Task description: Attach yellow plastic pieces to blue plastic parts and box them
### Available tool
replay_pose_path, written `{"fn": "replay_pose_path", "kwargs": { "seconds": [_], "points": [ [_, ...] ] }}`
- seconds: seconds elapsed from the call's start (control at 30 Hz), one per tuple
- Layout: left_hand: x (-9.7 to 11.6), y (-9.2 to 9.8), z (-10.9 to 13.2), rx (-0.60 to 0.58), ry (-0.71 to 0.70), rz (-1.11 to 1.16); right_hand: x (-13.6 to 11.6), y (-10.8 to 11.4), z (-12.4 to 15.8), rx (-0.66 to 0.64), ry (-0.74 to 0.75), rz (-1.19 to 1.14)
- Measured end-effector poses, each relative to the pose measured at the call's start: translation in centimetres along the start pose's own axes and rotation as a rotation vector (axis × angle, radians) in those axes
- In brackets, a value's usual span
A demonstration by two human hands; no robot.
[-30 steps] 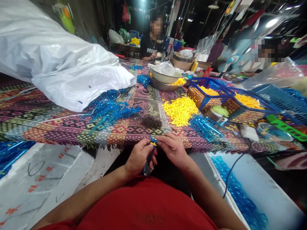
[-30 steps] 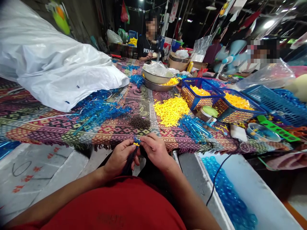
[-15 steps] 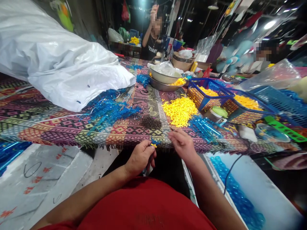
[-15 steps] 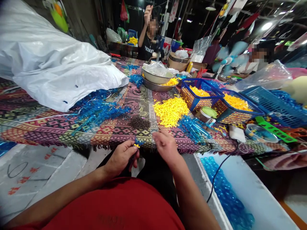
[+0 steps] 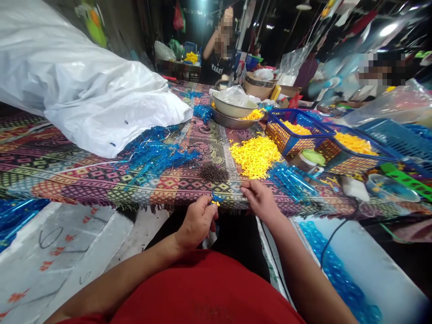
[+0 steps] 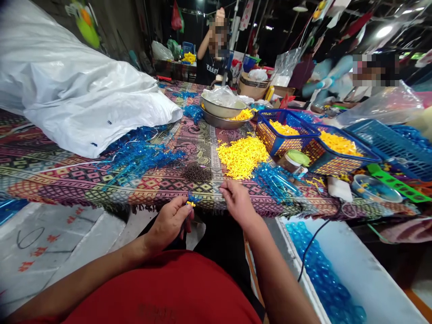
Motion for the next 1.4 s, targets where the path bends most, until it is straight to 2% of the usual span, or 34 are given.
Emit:
{"fn": "replay_pose_path", "kwargs": {
  "seconds": [0.07, 0.17, 0.27, 0.37, 0.47, 0.57, 0.67, 0.73, 0.8, 0.83, 0.97, 1.03, 1.13, 1.4],
  "points": [
    [0.3, 0.0, -0.1, 0.017, -0.002, -0.021, -2.1, 0.0, 1.2, -0.061, 0.039, -0.187],
    [0.6, -0.1, -0.3, 0.027, -0.006, -0.058, -4.6, -0.4, 2.3, -0.119, 0.126, -0.254],
    [0.7, -0.1, -0.2, 0.036, -0.027, -0.078, -5.4, -0.8, 2.4, -0.112, 0.176, -0.240],
    [0.6, 0.0, -0.1, 0.039, -0.059, -0.099, -5.2, -0.8, 2.2, -0.105, 0.176, -0.225],
    [0.4, 0.2, 0.2, 0.045, -0.151, -0.152, -4.8, -0.9, 2.1, -0.121, 0.120, -0.307],
    [0.2, 0.4, 0.3, 0.031, -0.238, -0.183, -4.6, -1.5, 2.3, -0.166, 0.001, -0.519],
    [0.0, 0.4, 0.1, -0.003, -0.212, -0.106, -4.7, -2.1, 2.3, -0.239, -0.133, -0.698],
    [-0.2, 0.3, -0.2, -0.020, -0.146, -0.018, -4.6, -2.2, 2.2, -0.297, -0.200, -0.730],
    [-0.4, 0.2, -0.5, -0.012, -0.076, 0.067, -3.9, -1.9, 1.7, -0.296, -0.201, -0.653],
    [-0.5, 0.2, -0.6, 0.004, -0.045, 0.100, -3.4, -1.6, 1.3, -0.239, -0.177, -0.567],
    [-0.9, 0.2, -0.8, 0.050, 0.041, 0.186, -0.1, -0.6, -0.5, 0.135, -0.025, -0.056],
    [-1.0, 0.3, -0.7, 0.047, 0.062, 0.209, 1.4, -0.5, -1.0, 0.139, 0.053, 0.165],
    [-1.1, 0.4, -0.6, 0.051, 0.086, 0.231, 3.0, 0.0, -1.1, 0.086, 0.104, 0.351],
    [-1.0, 0.6, -0.6, 0.045, 0.100, 0.373, 7.7, 6.1, 0.3, 0.312, -0.212, 0.794]
  ]
}}
Point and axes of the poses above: each hand's wrist, its own z-axis away from the middle knuckle, its own y-axis out of the back of the hand, x = y × z, the point moved 1 cm from there along -z, towards the middle knuckle, and after that the axes turned 8 degrees about -y, right-handed, at the moved point
